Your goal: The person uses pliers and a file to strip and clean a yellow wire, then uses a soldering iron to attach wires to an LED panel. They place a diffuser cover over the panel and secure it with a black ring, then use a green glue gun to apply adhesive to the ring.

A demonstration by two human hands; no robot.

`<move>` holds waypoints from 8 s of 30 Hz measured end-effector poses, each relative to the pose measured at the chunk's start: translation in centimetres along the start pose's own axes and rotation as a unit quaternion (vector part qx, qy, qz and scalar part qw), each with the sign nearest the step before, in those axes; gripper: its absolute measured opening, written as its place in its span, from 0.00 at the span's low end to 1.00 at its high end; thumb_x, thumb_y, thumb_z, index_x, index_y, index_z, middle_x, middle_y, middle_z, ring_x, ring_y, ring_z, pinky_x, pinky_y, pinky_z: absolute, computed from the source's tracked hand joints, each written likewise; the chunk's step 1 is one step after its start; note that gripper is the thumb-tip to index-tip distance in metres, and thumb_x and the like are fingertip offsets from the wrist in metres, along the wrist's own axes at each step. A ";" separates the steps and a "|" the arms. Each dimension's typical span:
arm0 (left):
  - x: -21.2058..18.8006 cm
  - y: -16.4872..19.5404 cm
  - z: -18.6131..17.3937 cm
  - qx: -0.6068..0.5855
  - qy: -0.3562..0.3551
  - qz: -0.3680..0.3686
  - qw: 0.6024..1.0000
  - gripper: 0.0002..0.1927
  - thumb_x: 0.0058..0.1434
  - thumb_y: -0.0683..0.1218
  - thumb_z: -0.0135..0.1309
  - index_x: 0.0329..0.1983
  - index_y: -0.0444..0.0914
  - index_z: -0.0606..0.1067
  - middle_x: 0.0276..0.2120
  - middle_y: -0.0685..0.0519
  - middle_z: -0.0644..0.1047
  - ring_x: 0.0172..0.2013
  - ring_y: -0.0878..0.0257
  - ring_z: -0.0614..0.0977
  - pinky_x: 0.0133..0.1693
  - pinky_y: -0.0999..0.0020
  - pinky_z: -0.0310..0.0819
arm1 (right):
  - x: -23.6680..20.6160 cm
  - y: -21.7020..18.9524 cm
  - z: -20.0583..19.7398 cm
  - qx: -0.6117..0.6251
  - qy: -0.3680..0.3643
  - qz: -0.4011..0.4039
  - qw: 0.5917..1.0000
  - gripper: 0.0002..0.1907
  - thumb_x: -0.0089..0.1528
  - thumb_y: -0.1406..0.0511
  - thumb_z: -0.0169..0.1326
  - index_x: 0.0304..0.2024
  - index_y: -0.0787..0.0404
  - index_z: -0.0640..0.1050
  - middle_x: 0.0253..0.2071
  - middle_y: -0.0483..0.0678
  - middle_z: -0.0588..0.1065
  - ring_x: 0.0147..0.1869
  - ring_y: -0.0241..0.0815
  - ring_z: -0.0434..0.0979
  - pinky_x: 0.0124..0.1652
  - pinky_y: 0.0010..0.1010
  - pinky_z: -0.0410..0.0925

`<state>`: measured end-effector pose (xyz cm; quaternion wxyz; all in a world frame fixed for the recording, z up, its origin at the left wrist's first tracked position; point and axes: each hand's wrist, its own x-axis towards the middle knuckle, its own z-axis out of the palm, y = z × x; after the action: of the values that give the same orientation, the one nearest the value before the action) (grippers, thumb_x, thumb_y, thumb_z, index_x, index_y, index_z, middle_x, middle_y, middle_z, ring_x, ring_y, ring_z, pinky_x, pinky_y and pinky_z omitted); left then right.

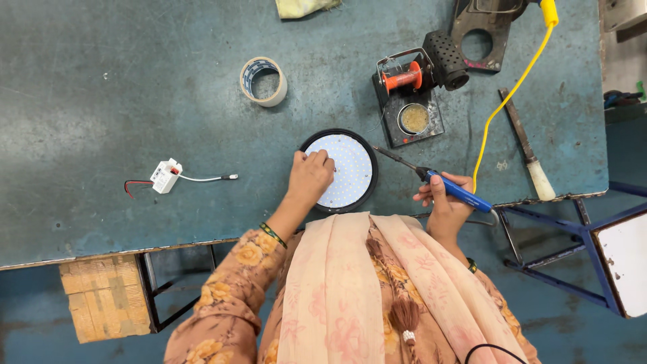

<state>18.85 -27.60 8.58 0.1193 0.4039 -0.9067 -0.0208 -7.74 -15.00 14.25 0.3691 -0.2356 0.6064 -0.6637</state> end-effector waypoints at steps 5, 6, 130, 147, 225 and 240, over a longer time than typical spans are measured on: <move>-0.7 0.3 -1.0 -0.112 0.032 -0.048 0.992 0.02 0.57 0.45 0.60 0.34 0.44 0.79 0.35 0.56 0.75 0.39 0.61 0.78 0.47 0.55 0.62 | -0.3 0.3 -0.1 0.014 0.004 0.004 1.000 0.16 0.68 0.66 0.60 0.50 0.63 0.66 0.32 0.54 0.77 0.28 0.42 0.78 0.28 0.26 0.66; -0.8 0.9 -1.2 -0.141 0.039 -0.074 0.986 0.03 0.57 0.45 0.60 0.35 0.45 0.80 0.35 0.57 0.75 0.40 0.61 0.78 0.46 0.55 0.61 | -0.4 0.3 -0.2 0.013 0.006 0.005 1.000 0.16 0.68 0.66 0.60 0.50 0.63 0.66 0.32 0.54 0.77 0.28 0.42 0.78 0.28 0.25 0.66; -0.7 -0.7 0.2 -0.120 0.059 0.016 0.991 0.04 0.56 0.46 0.60 0.30 0.44 0.75 0.30 0.58 0.73 0.33 0.62 0.79 0.39 0.60 0.66 | -5.3 1.8 5.3 -0.221 -0.131 -0.038 0.966 0.13 0.64 0.67 0.63 0.44 0.69 0.73 0.36 0.54 0.81 0.32 0.34 0.83 0.30 0.22 0.74; -0.6 -0.6 0.2 -0.112 0.052 0.015 0.992 0.05 0.55 0.47 0.61 0.30 0.45 0.76 0.30 0.58 0.73 0.33 0.62 0.79 0.40 0.60 0.66 | -5.4 2.9 4.3 -0.166 -0.095 -0.029 0.981 0.15 0.65 0.68 0.62 0.47 0.68 0.71 0.37 0.54 0.80 0.32 0.36 0.81 0.33 0.24 0.73; 0.5 -1.5 -0.1 -0.179 -0.091 -0.089 0.976 0.07 0.59 0.50 0.62 0.33 0.42 0.79 0.34 0.52 0.77 0.37 0.53 0.82 0.36 0.56 0.77 | -5.1 0.5 1.6 -0.049 0.037 -0.031 0.998 0.15 0.70 0.68 0.58 0.51 0.65 0.66 0.34 0.55 0.78 0.30 0.42 0.79 0.29 0.26 0.68; -3.0 -6.7 -3.5 -0.432 -0.029 -0.401 0.807 0.18 0.63 0.45 0.55 0.54 0.39 0.66 0.28 0.47 0.78 0.28 0.48 0.83 0.32 0.54 0.76 | -4.2 -0.4 1.2 -0.044 0.034 -0.033 0.998 0.16 0.69 0.66 0.60 0.51 0.65 0.67 0.34 0.54 0.78 0.30 0.42 0.79 0.30 0.26 0.68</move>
<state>26.50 -29.67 10.51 0.2359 0.6375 -0.5646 -0.4682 -4.33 -12.53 15.39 0.3155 -0.2488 0.6393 -0.6556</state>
